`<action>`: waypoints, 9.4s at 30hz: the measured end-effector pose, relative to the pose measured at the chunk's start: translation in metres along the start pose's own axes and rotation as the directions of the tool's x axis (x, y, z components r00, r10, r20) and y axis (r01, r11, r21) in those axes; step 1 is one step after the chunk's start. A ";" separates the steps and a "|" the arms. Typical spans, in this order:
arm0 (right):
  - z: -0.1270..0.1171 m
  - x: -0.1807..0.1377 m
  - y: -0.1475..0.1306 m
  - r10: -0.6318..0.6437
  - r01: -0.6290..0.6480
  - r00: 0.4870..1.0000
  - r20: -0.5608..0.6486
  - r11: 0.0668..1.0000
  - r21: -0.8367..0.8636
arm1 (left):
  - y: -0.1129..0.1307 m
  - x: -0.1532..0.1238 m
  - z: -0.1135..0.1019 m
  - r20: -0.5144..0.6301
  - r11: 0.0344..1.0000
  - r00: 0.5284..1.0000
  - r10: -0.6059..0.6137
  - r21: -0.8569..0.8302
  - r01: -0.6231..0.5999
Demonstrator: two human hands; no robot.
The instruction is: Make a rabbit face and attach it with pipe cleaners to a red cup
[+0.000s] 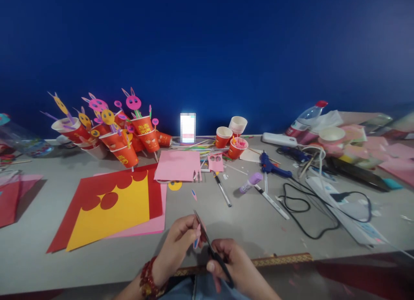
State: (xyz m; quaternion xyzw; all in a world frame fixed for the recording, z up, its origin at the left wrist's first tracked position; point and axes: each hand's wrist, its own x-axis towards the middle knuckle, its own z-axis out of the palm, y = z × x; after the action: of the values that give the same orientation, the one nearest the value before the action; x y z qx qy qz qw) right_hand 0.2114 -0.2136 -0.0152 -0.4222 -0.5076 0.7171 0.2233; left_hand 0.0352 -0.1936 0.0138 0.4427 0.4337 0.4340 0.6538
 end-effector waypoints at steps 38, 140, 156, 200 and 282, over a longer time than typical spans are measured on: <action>-0.021 0.012 0.004 -0.204 0.185 0.929 -0.309 0.979 -0.089 | 0.029 0.109 -0.065 0.403 0.147 0.910 -0.093 0.910 -0.388; -0.025 0.022 -0.011 -0.158 0.083 0.923 -0.352 0.972 -0.220 | -0.006 0.060 -0.044 0.027 0.797 0.999 0.019 0.604 -0.031; -0.033 0.041 0.013 -0.239 0.124 0.894 -0.378 0.945 -0.304 | 0.039 0.112 -0.087 0.257 -0.162 0.939 0.228 0.961 -0.224; -0.062 -0.003 0.011 -0.426 -0.133 0.752 -0.503 0.649 -0.749 | 0.054 0.104 -0.124 0.464 -0.266 0.886 0.023 0.857 -0.441; -0.034 0.047 -0.058 -0.424 0.239 0.906 -0.020 0.549 -0.801 | 0.062 0.036 -0.025 0.313 0.704 0.870 0.380 0.512 -0.492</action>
State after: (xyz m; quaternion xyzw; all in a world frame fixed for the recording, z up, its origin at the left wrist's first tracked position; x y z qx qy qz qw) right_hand 0.2083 -0.1377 0.0160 -0.4457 -0.8121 0.3184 0.2012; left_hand 0.0086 -0.1395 0.0602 0.7476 0.3644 0.3816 0.4033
